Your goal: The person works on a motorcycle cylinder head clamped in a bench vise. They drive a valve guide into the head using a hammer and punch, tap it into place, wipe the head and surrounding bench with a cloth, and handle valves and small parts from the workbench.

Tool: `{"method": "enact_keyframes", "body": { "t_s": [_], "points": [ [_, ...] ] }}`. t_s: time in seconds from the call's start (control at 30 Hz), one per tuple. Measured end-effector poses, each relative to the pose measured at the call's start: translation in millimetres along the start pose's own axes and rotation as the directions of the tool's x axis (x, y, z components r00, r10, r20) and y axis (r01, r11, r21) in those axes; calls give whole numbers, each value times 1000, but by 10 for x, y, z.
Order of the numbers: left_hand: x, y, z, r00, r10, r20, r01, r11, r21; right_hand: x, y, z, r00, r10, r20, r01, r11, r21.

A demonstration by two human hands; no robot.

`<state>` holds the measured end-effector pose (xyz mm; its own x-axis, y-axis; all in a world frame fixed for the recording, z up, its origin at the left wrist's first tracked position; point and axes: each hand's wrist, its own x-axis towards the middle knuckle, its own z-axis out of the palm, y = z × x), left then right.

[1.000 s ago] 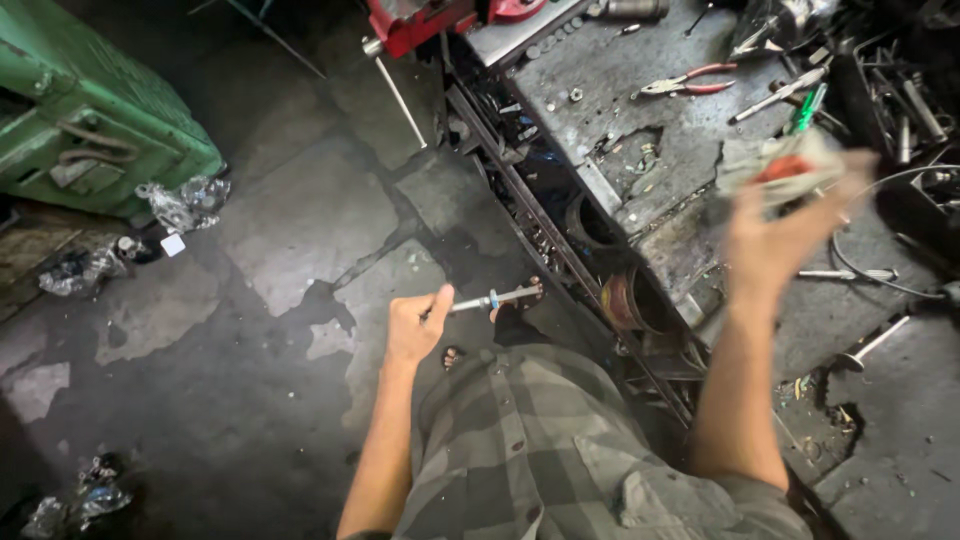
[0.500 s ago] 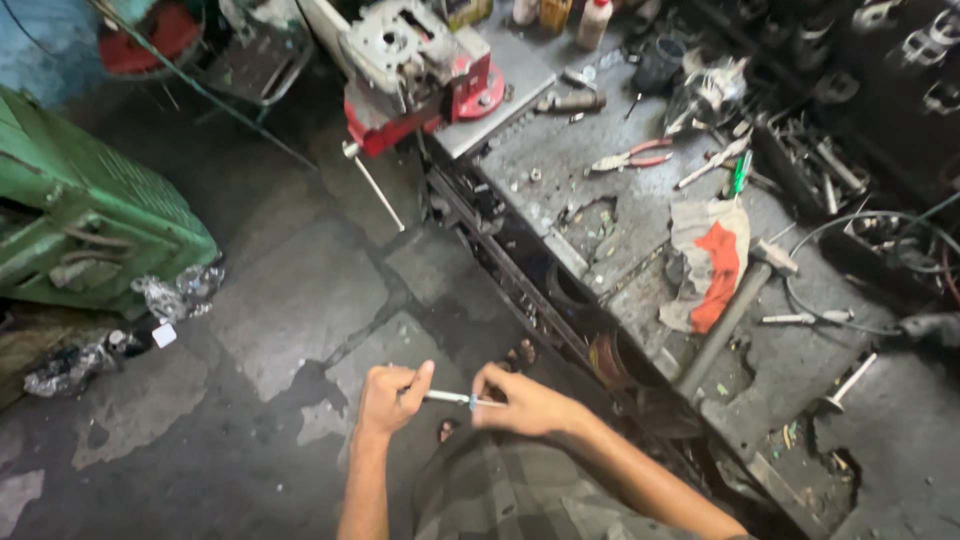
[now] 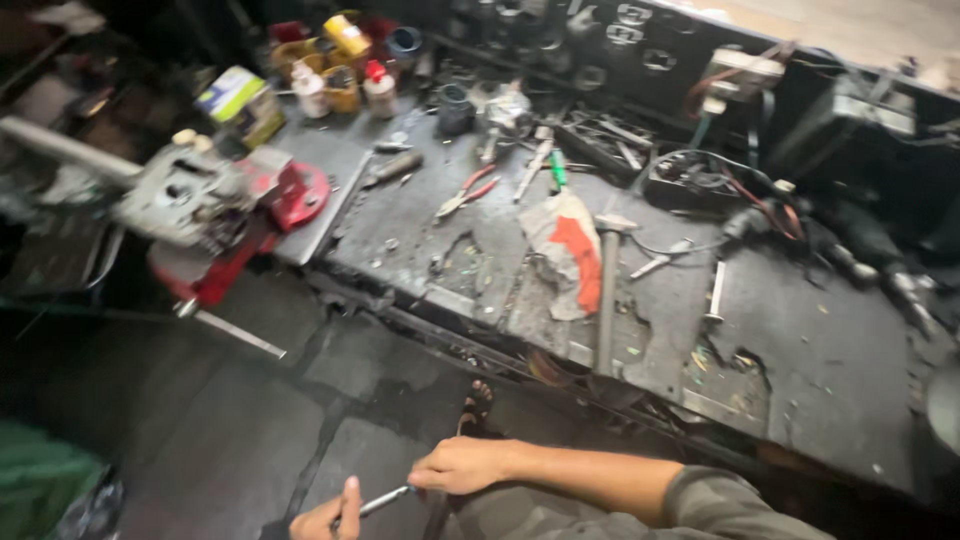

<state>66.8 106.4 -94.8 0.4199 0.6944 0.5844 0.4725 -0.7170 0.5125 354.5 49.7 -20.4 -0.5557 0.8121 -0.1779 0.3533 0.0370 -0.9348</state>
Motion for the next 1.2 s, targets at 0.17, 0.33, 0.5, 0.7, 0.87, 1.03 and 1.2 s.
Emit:
{"method": "enact_keyframes", "body": {
  "t_s": [0.17,0.33,0.5,0.7,0.87,1.03,1.2],
  "points": [
    [-11,-114,354,795,-597,104,599,801,22,-55,149,-122,995,23,-94,-17,998,61],
    [144,-93,494,753,-651,96,648,759,67,-133,375,-193,994,-26,-102,34,996,84],
    [306,-46,642,760,-645,79,646,763,24,-141,545,-336,991,49,-121,-38,995,88],
    [493,-167,864,743,-647,170,648,760,59,-150,663,-572,986,54,-158,-21,979,205],
    [691,-271,1079,714,-663,225,663,744,85,-79,900,-803,983,-11,-182,46,982,186],
    [1119,-376,1333,771,-596,226,601,798,55,50,1205,-1172,992,13,-126,31,939,341],
    [1836,-378,1617,762,-590,267,587,803,99,261,1411,-1755,990,118,-81,-82,933,350]
  ]
}}
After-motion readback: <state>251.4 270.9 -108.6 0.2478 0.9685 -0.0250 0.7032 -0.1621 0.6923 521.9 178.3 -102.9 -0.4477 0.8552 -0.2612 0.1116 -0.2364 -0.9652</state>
